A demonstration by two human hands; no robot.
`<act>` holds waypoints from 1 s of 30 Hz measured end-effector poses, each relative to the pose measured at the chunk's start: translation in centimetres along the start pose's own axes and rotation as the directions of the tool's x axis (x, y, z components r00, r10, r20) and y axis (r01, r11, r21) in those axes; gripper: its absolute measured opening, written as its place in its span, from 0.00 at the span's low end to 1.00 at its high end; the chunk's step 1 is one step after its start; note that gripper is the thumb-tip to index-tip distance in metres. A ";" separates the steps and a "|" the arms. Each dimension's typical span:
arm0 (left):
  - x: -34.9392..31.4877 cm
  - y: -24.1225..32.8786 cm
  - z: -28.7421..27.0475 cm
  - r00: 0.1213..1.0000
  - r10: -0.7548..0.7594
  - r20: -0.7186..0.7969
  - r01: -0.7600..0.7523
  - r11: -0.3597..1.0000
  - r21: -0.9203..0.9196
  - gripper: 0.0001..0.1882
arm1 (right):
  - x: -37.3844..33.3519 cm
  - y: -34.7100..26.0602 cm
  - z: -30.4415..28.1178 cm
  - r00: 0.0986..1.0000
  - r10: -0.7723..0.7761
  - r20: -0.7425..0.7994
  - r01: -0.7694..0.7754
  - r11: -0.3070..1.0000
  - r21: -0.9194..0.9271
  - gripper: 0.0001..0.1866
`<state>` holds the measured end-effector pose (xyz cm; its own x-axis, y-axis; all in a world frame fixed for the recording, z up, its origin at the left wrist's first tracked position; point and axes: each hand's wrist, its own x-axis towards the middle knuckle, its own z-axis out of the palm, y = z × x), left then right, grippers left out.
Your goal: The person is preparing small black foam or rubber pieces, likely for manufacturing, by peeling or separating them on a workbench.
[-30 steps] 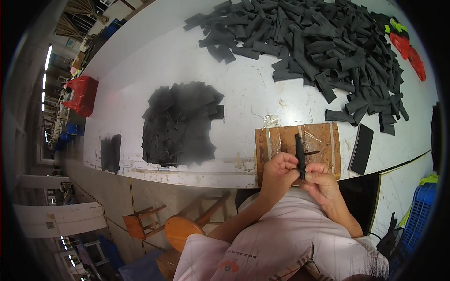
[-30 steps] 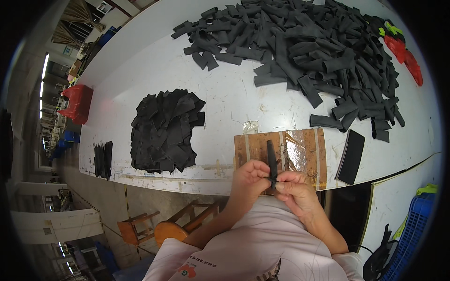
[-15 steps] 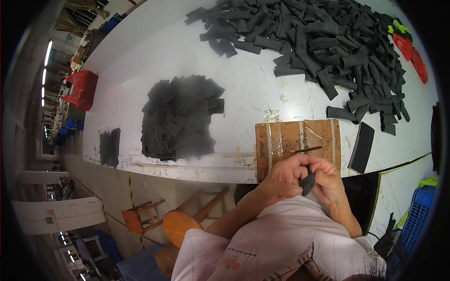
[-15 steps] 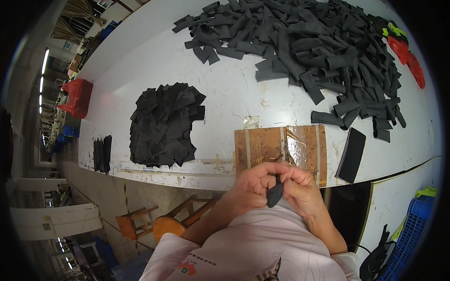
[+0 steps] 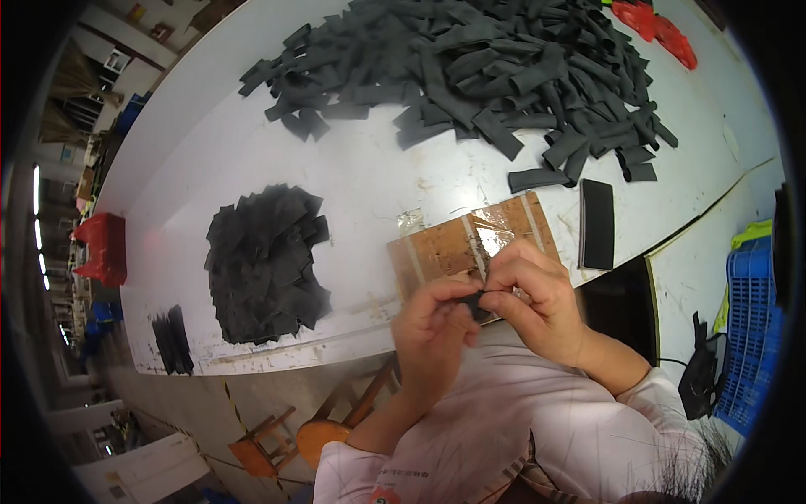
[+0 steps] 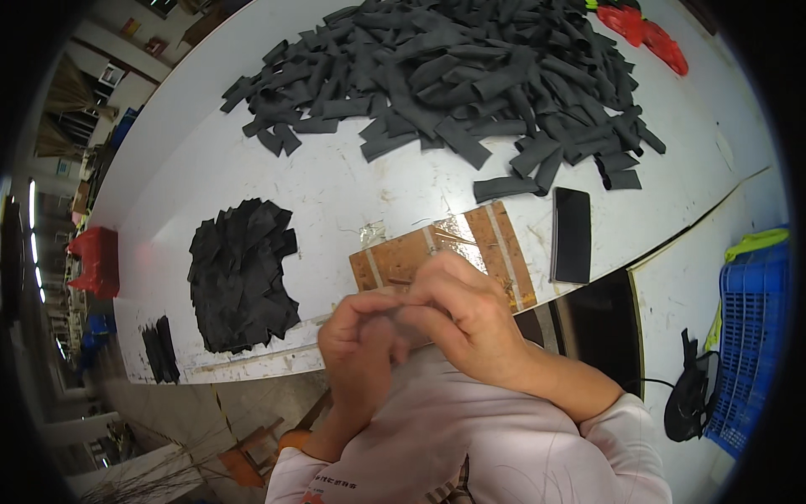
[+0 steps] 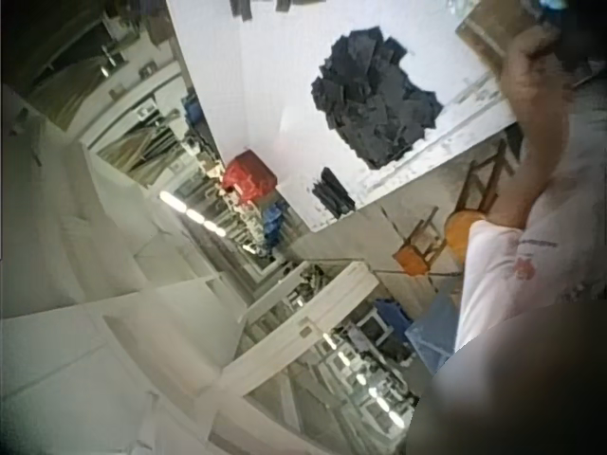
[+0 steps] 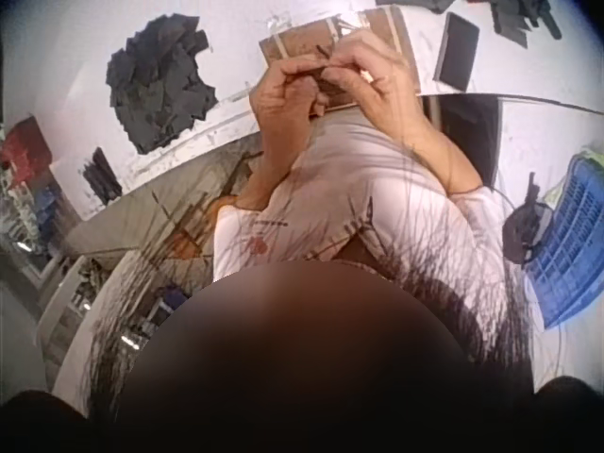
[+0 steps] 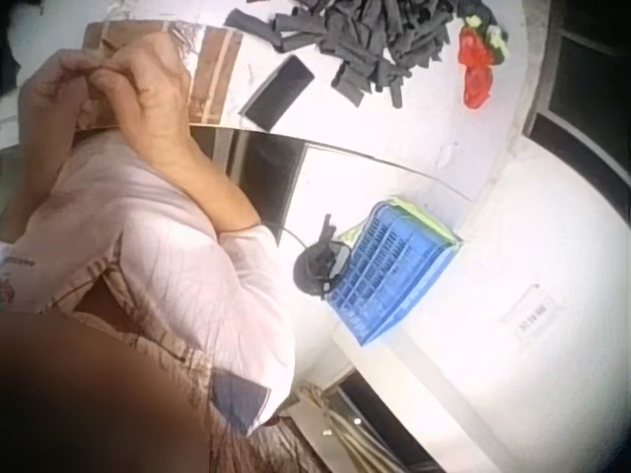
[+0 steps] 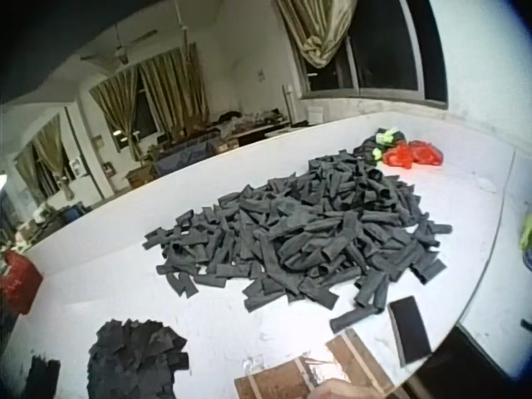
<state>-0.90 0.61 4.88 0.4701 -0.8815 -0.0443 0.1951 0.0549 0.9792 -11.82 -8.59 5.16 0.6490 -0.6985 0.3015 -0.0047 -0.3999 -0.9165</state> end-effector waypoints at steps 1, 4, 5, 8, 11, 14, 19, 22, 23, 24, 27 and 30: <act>0.1 0.5 -0.2 0.987 -0.156 0.033 0.159 0.977 -0.139 0.09 | 0.3 -0.3 -0.3 0.999 0.022 0.025 -0.022 1.000 0.018 0.03; 1.5 1.6 -0.6 0.965 -0.214 0.153 0.260 0.865 -0.429 0.09 | 1.6 -1.3 -1.4 0.977 0.161 0.137 -0.184 0.966 0.183 0.03; 1.9 2.3 -0.3 0.944 -0.250 0.218 0.331 0.692 -0.641 0.10 | 2.2 -1.5 -1.7 0.953 0.209 0.219 -0.271 0.911 0.310 0.04; 2.6 1.5 -0.8 0.931 -0.155 0.331 0.363 0.514 -0.777 0.15 | 3.6 -2.5 -2.2 0.901 0.249 0.355 -0.396 0.804 0.444 0.07; 2.9 1.1 -1.0 0.885 -0.015 0.465 0.459 0.187 -0.868 0.18 | 4.1 -1.9 -1.8 0.874 0.253 0.415 -0.451 0.740 0.499 0.07; 3.7 0.3 -1.4 0.867 -0.004 0.498 0.495 0.128 -0.860 0.19 | 4.0 -0.1 -1.5 0.839 0.294 0.459 -0.525 0.659 0.538 0.07; 4.0 -4.7 -3.1 0.807 -0.302 0.508 0.521 -0.041 -0.853 0.20 | 2.3 5.7 -0.9 0.649 0.452 0.612 -0.759 0.325 0.565 0.07; 3.8 -5.0 -2.8 0.823 -0.310 0.476 0.508 0.026 -0.861 0.19 | 2.0 5.9 -0.6 0.694 0.438 0.572 -0.716 0.334 0.613 0.07; 3.6 -4.1 -2.5 0.845 -0.339 0.413 0.485 0.162 -0.859 0.19 | 2.3 5.9 -0.6 0.696 0.438 0.570 -0.714 0.335 0.615 0.07; 3.6 -3.0 -1.8 0.864 -0.360 0.352 0.463 0.294 -0.836 0.19 | 2.7 6.1 -0.9 0.716 0.373 0.590 -0.698 0.396 0.597 0.08; 2.3 0.5 0.2 0.973 -0.157 0.170 0.206 0.922 -0.326 0.20 | 4.2 5.3 -1.5 0.763 0.244 0.598 -0.616 0.552 0.562 0.08; 2.6 -1.4 -0.3 0.975 -0.193 0.113 0.211 0.961 -0.180 0.18 | 3.9 6.7 -1.3 0.749 0.243 0.617 -0.620 0.586 0.522 0.08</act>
<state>0.37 -1.63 3.34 0.3230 -0.9229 -0.2094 0.4413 -0.0488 0.8960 -10.29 -14.74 0.49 0.9540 -0.2539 -0.1591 -0.0083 0.5083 -0.8611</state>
